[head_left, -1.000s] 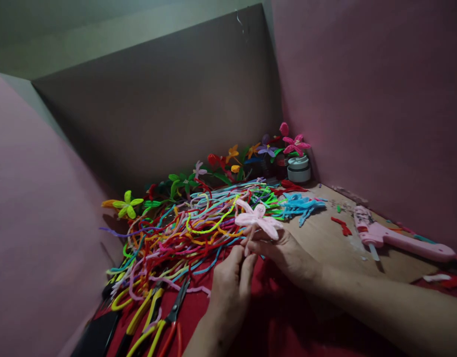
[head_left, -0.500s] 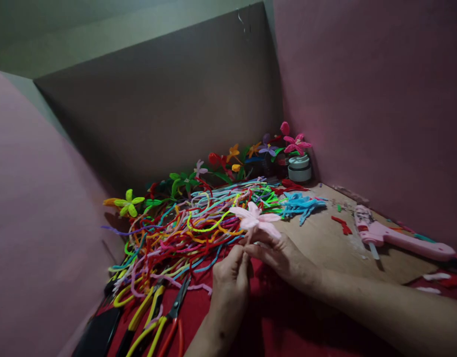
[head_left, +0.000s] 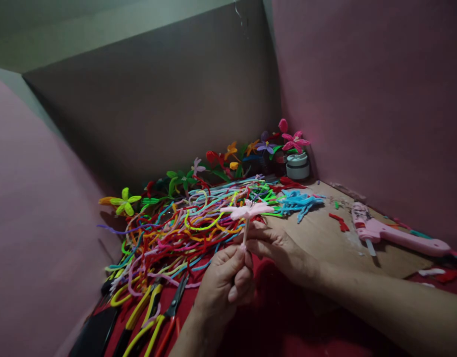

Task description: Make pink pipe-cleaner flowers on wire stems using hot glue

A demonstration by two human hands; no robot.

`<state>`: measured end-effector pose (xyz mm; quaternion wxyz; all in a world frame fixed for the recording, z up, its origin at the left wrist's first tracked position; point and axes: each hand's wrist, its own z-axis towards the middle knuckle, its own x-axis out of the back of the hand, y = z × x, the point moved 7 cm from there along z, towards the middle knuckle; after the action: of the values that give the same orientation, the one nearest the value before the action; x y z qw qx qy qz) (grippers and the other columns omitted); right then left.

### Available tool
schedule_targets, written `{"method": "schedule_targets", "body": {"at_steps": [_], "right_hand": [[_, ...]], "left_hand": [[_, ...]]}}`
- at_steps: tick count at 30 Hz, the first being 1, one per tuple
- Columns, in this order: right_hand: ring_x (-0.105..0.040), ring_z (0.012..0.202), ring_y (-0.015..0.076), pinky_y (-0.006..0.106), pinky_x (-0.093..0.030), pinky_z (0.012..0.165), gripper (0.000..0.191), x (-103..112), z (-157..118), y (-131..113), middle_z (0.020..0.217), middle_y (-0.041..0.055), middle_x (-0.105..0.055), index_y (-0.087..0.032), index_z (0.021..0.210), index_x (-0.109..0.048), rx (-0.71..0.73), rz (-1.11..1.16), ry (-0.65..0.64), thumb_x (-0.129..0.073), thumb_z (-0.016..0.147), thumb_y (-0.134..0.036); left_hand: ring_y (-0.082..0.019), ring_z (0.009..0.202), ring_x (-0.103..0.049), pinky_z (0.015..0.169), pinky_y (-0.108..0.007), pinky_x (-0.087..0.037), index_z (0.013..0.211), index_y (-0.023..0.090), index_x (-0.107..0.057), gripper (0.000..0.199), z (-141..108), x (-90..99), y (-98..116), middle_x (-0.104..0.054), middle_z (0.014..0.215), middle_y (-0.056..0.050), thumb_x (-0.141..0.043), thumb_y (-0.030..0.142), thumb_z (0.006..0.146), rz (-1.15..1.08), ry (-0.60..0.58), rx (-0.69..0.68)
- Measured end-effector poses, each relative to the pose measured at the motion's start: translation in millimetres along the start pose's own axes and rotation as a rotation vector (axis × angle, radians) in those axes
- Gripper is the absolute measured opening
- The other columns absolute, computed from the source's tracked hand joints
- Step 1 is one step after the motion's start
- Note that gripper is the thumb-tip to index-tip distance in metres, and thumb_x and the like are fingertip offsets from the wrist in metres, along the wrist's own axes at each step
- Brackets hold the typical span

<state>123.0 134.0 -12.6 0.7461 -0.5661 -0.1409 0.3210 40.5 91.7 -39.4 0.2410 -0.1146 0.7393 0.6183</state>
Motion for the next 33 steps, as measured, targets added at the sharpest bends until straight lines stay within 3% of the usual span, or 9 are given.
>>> {"method": "schedule_targets", "body": {"at_steps": [4,11,15,18,22,27,30,33], "right_hand": [[-0.049,0.088,0.0148,0.028,-0.04,0.084,0.017,-3.1,0.4,-1.0,0.089,0.0029,-0.055,-0.018,0.082,-0.069,-0.018,0.135,-0.027,-0.061,0.076,-0.031],[-0.048,0.07,0.0104,0.026,-0.039,0.071,0.012,-8.2,0.5,10.8,0.081,0.0015,-0.06,-0.017,0.084,-0.069,-0.035,0.324,-0.119,-0.064,0.074,-0.023],[-0.047,0.065,0.0096,0.027,-0.037,0.068,0.01,-5.0,2.3,22.4,0.075,0.0008,-0.06,-0.017,0.081,-0.069,-0.057,0.377,-0.087,-0.064,0.075,-0.023],[-0.046,0.063,0.0094,0.026,-0.036,0.065,0.012,-0.4,4.0,29.9,0.071,0.0003,-0.059,-0.017,0.082,-0.069,-0.091,0.385,-0.018,-0.065,0.073,-0.024],[-0.046,0.063,0.0094,0.026,-0.037,0.067,0.012,4.6,5.7,31.9,0.074,0.0003,-0.062,-0.018,0.08,-0.069,-0.079,0.401,0.064,-0.068,0.07,-0.024],[-0.052,0.071,0.0123,0.027,-0.039,0.073,0.008,4.4,5.0,28.5,0.071,-0.0003,-0.063,-0.018,0.072,-0.07,-0.098,0.436,0.12,-0.071,0.065,-0.022],[-0.052,0.069,0.0115,0.027,-0.04,0.073,0.006,2.2,4.1,23.0,0.069,-0.0008,-0.063,-0.018,0.069,-0.07,-0.086,0.409,0.112,-0.07,0.065,-0.022],[-0.052,0.068,0.0116,0.028,-0.041,0.074,0.008,1.4,3.3,20.4,0.068,-0.0009,-0.063,-0.018,0.07,-0.07,-0.072,0.368,0.109,-0.069,0.066,-0.024]], "left_hand": [[0.0,0.025,-0.011,0.03,-0.014,-0.034,0.065,0.013,-0.052,0.026,-2.0,-4.7,0.0,-0.03,0.036,0.011,-0.05,0.03,0.085,-0.098,-0.103,-0.014],[0.001,0.025,-0.008,0.03,-0.012,-0.035,0.072,0.012,-0.057,0.029,-5.8,-17.3,-5.3,-0.026,0.038,0.011,-0.039,0.028,0.09,-0.23,-0.305,0.035],[0.0,0.025,-0.009,0.027,-0.013,-0.029,0.074,0.015,-0.056,0.024,-4.0,-15.0,-5.7,-0.028,0.039,0.011,-0.046,0.033,0.086,-0.128,-0.238,0.056],[-0.002,0.027,-0.021,0.03,-0.015,-0.025,0.073,0.015,-0.055,0.029,-2.4,-3.8,1.3,-0.037,0.041,0.008,-0.045,0.039,0.086,0.225,-0.021,-0.028],[-0.007,0.046,-0.044,0.046,-0.018,-0.034,0.076,0.015,-0.054,0.019,-11.3,0.8,27.1,-0.05,0.056,0.003,-0.051,0.033,0.083,0.973,0.292,-0.419],[-0.011,0.054,-0.054,0.053,-0.022,-0.037,0.078,0.016,-0.052,0.01,-22.9,-15.5,29.8,-0.055,0.062,-0.001,-0.047,0.021,0.085,1.663,0.384,-0.862],[-0.011,0.05,-0.053,0.051,-0.023,-0.036,0.075,0.015,-0.052,0.012,-25.2,-20.6,29.1,-0.054,0.059,-0.001,-0.046,0.016,0.085,1.853,0.415,-0.988],[-0.013,0.051,-0.053,0.051,-0.024,-0.035,0.076,0.015,-0.052,0.008,-25.2,-23.0,29.4,-0.054,0.06,-0.001,-0.049,0.016,0.083,1.967,0.461,-1.027]]}}
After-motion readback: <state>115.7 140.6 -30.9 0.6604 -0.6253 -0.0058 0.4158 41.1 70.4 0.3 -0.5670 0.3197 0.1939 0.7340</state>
